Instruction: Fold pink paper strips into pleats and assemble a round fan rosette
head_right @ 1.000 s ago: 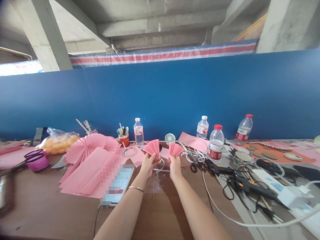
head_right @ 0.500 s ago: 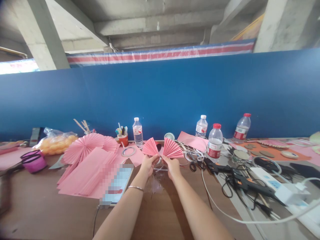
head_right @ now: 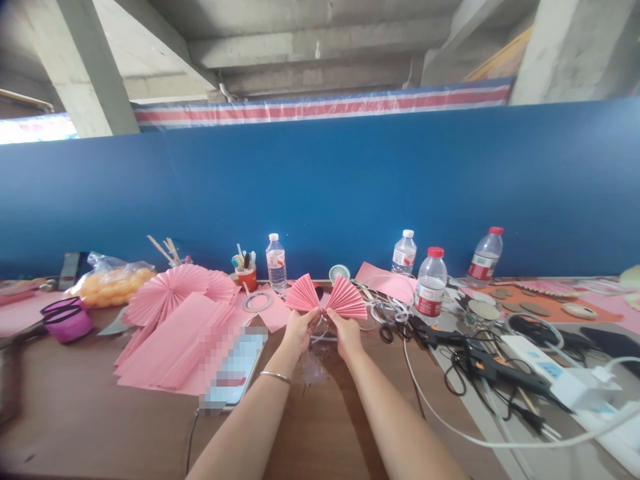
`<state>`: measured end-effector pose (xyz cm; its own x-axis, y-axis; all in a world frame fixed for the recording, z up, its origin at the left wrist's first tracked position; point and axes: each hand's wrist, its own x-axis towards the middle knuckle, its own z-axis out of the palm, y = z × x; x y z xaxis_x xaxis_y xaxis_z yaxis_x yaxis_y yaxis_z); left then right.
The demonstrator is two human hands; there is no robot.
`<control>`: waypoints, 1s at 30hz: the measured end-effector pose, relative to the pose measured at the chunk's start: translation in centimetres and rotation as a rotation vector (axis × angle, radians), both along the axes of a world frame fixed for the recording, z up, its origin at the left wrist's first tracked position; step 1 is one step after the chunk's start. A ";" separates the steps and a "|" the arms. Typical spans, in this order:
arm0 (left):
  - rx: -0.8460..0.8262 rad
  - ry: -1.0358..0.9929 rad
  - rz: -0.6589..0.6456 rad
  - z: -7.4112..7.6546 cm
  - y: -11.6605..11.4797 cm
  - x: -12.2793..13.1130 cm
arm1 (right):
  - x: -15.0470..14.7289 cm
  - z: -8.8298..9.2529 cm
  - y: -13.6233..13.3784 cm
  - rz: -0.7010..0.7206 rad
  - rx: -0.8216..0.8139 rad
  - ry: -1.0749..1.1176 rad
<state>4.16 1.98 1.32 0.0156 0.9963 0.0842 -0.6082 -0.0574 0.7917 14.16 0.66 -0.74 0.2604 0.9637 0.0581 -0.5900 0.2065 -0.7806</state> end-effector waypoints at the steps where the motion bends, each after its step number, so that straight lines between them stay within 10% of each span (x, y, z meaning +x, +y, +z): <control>1: -0.014 0.012 0.017 -0.1 -0.1 0.2 | 0.0 0.1 -0.1 -0.018 0.006 -0.003; 30: -0.049 0.033 0.117 -0.7 -0.8 1.2 | -0.6 1.2 -0.8 -0.034 -0.019 0.109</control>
<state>5.38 1.17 0.63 -0.0992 0.9944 0.0368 -0.5730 -0.0873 0.8149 13.54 -0.17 0.41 0.2964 0.9550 0.0096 -0.6646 0.2135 -0.7161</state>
